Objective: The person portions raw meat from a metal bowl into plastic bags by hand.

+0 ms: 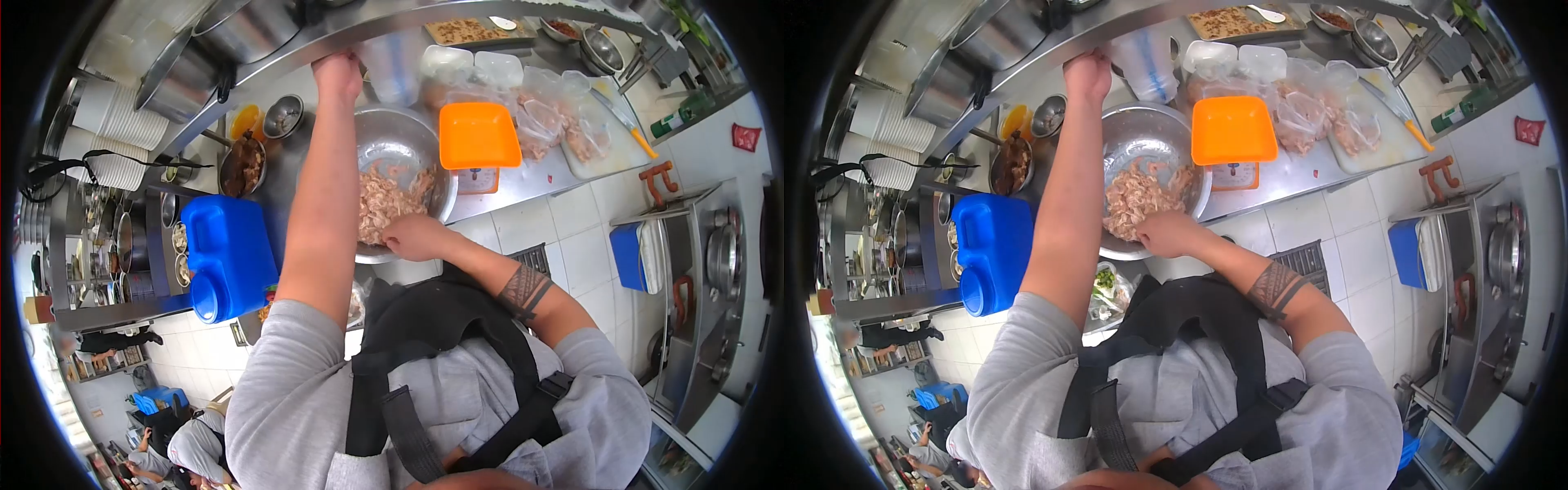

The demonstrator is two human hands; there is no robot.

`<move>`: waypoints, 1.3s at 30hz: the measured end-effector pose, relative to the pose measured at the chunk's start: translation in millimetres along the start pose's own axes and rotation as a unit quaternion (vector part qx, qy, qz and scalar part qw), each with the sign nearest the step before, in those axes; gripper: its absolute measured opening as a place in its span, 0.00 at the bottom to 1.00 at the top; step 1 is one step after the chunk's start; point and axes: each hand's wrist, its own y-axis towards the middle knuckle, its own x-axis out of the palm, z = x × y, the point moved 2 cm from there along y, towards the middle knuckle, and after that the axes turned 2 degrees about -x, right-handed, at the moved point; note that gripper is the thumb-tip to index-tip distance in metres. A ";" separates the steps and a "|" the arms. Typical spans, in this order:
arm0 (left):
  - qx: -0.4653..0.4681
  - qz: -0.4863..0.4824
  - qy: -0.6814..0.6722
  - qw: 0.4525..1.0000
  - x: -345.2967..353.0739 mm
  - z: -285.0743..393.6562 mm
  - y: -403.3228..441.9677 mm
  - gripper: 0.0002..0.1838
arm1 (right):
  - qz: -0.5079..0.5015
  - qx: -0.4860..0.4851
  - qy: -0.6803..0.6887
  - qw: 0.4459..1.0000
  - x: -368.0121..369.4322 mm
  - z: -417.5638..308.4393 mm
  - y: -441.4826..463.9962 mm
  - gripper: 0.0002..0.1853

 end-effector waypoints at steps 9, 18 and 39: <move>-0.043 -0.007 -0.410 0.911 -79.4 59.5 33.1 0.14 | 0.052 -0.002 0.129 0.990 -15.6 2.3 5.1 0.10; -0.041 0.219 -0.149 0.963 -176.6 87.4 -87.3 0.14 | 0.459 -0.136 -0.150 0.865 -126.6 -54.5 39.2 0.23; -0.313 0.145 -0.035 0.938 -236.8 60.0 -256.3 0.20 | 0.008 0.071 0.569 0.819 -1.6 -52.8 31.1 0.10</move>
